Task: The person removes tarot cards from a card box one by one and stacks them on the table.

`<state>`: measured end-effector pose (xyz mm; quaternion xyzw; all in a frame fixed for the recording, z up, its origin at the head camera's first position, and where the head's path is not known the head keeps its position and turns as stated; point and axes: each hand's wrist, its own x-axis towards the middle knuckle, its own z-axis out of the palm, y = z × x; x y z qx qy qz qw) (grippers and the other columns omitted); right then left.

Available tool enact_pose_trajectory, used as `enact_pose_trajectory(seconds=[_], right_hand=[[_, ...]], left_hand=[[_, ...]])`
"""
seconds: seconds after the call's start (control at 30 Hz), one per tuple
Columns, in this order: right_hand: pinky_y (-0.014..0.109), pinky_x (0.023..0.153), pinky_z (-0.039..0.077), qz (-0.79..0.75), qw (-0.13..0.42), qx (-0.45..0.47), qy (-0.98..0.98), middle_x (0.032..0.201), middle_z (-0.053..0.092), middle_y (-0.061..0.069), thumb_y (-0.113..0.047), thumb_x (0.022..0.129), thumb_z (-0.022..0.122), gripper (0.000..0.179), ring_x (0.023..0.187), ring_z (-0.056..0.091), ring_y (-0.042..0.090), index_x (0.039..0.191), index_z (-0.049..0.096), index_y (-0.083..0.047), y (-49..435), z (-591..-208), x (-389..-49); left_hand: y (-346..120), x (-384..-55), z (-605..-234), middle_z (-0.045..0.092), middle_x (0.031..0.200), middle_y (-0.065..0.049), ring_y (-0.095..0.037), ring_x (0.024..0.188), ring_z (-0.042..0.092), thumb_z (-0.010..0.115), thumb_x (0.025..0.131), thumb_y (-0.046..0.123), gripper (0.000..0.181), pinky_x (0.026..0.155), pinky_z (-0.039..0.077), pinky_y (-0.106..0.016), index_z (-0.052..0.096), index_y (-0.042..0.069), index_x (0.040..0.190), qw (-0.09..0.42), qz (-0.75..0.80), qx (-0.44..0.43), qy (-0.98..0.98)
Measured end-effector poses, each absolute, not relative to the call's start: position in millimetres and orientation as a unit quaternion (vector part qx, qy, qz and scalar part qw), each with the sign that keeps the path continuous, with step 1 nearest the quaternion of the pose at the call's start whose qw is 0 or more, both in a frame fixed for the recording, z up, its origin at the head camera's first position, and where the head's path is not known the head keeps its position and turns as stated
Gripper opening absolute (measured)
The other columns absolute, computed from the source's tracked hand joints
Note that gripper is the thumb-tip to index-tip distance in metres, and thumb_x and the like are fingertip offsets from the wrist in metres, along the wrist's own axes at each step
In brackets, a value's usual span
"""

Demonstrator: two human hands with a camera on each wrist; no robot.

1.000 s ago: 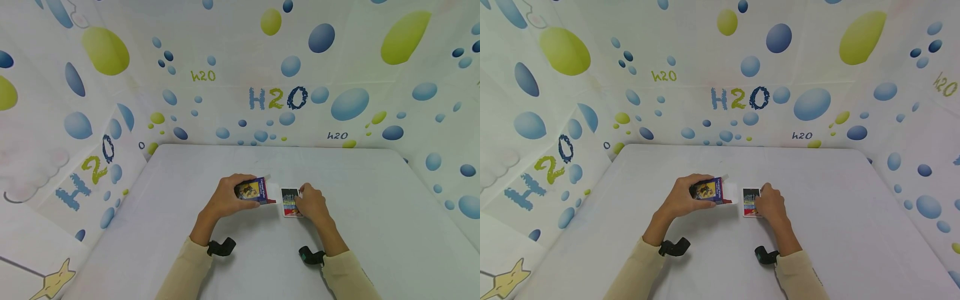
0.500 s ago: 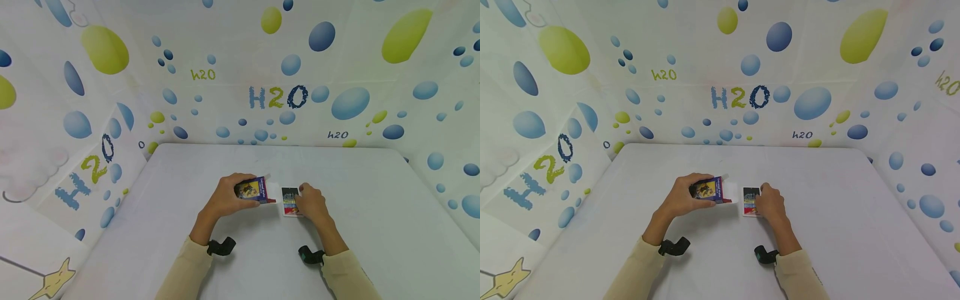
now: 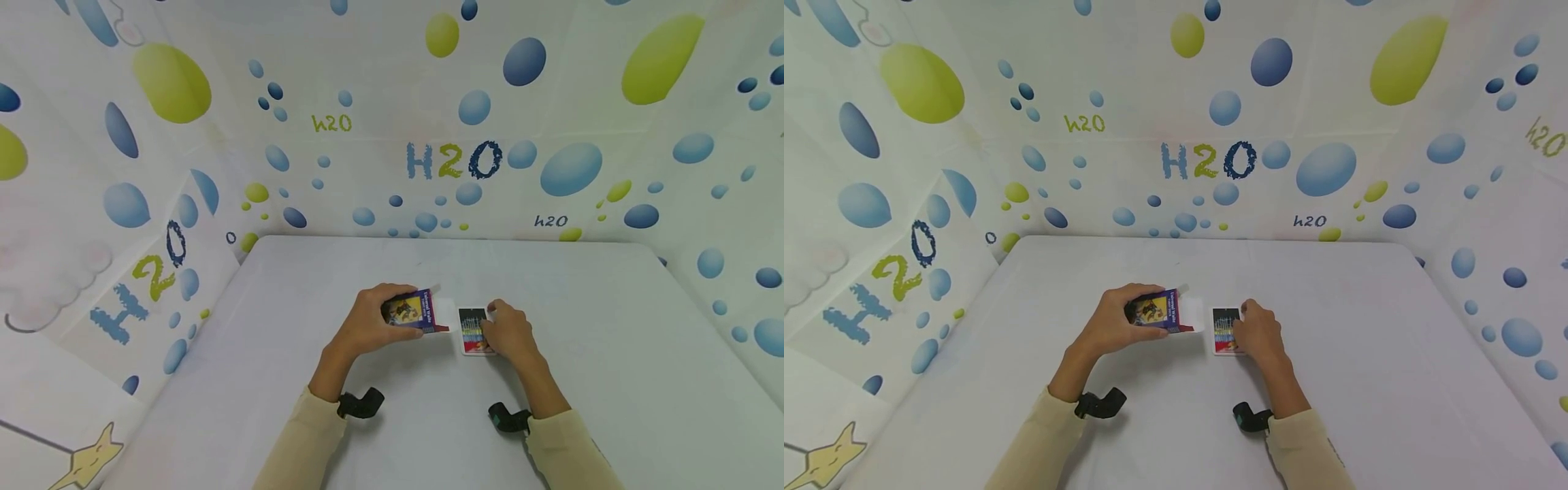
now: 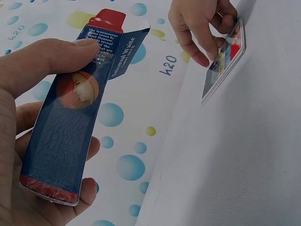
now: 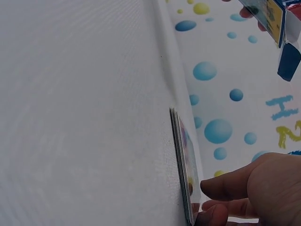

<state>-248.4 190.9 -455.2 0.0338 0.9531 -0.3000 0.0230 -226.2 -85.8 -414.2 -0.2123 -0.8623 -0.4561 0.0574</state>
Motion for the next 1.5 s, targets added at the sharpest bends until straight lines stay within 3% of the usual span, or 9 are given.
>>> enact_pose_trajectory(seconds=[0.27, 0.47, 0.6, 0.83, 1.0, 1.23, 1.5], right_hand=[[0.038, 0.064, 0.048, -0.31, 0.013, 0.03, 0.95, 0.11, 0.069, 0.024, -0.016, 0.098, 0.055, 0.039, 0.08, 0.058, 0.029, 0.133, 0.056, 0.002, 192, -451, -247], [0.034, 0.053, 0.044, -0.324, -0.012, 0.014, 0.946, 0.092, 0.067, 0.014, -0.019, 0.1, 0.052, 0.04, 0.07, 0.057, 0.025, 0.135, 0.055, -0.001, 191, -445, -250], [0.033, 0.055, 0.044, -0.333, -0.013, -0.001, 0.943, 0.09, 0.065, 0.011, -0.02, 0.1, 0.054, 0.039, 0.07, 0.057, 0.023, 0.135, 0.056, -0.002, 185, -441, -251], [0.044, 0.074, 0.052, -0.332, -0.008, -0.027, 0.943, 0.105, 0.068, 0.015, -0.022, 0.099, 0.062, 0.04, 0.087, 0.062, 0.028, 0.133, 0.058, -0.002, 179, -438, -256], [0.049, 0.08, 0.053, -0.306, -0.002, -0.034, 0.951, 0.112, 0.066, 0.018, -0.025, 0.097, 0.065, 0.043, 0.096, 0.063, 0.032, 0.132, 0.059, 0.0, 179, -443, -261], [0.06, 0.098, 0.048, -0.245, -0.013, -0.103, 0.964, 0.136, 0.059, 0.022, -0.033, 0.098, 0.065, 0.056, 0.123, 0.055, 0.042, 0.143, 0.052, -0.001, 187, -447, -264], [0.07, 0.1, 0.04, -0.146, -0.02, -0.182, 0.972, 0.151, 0.049, 0.02, -0.045, 0.097, 0.065, 0.069, 0.136, 0.043, 0.045, 0.152, 0.043, -0.009, 204, -437, -263]], left_hand=[[-88, -227, -413, 0.066, 0.125, 0.0, -0.019, 0.108, 0.057, 0.091, 0.071, 0.033, 0.068, 0.09, 0.052, -0.04, 0.067, 0.022, 0.133, 0.05, -0.437, -0.196, -0.876], [-91, -229, -413, 0.064, 0.125, -0.004, -0.021, 0.108, 0.056, 0.09, 0.072, 0.03, 0.069, 0.091, 0.051, -0.043, 0.064, 0.02, 0.136, 0.049, -0.422, -0.183, -0.887], [-96, -228, -416, 0.063, 0.126, -0.007, -0.023, 0.108, 0.054, 0.088, 0.074, 0.029, 0.068, 0.092, 0.049, -0.045, 0.062, 0.019, 0.137, 0.033, -0.399, -0.15, -0.904], [-99, -231, -426, 0.066, 0.122, -0.005, -0.023, 0.105, 0.056, 0.085, 0.075, 0.028, 0.065, 0.091, 0.048, -0.047, 0.063, 0.017, 0.135, 0.015, -0.342, -0.129, -0.931], [-95, -237, -439, 0.069, 0.119, -0.003, -0.02, 0.101, 0.058, 0.084, 0.077, 0.037, 0.066, 0.085, 0.048, -0.047, 0.062, 0.015, 0.135, 0.006, -0.268, -0.144, -0.953], [-83, -240, -448, 0.063, 0.135, -0.004, -0.024, 0.117, 0.057, 0.078, 0.082, 0.045, 0.073, 0.089, 0.048, -0.051, 0.055, 0.015, 0.144, -0.032, -0.13, -0.187, -0.973], [-77, -239, -446, 0.054, 0.146, -0.007, -0.029, 0.13, 0.051, 0.068, 0.087, 0.055, 0.083, 0.094, 0.045, -0.056, 0.04, 0.018, 0.155, -0.067, -0.05, -0.22, -0.972]])
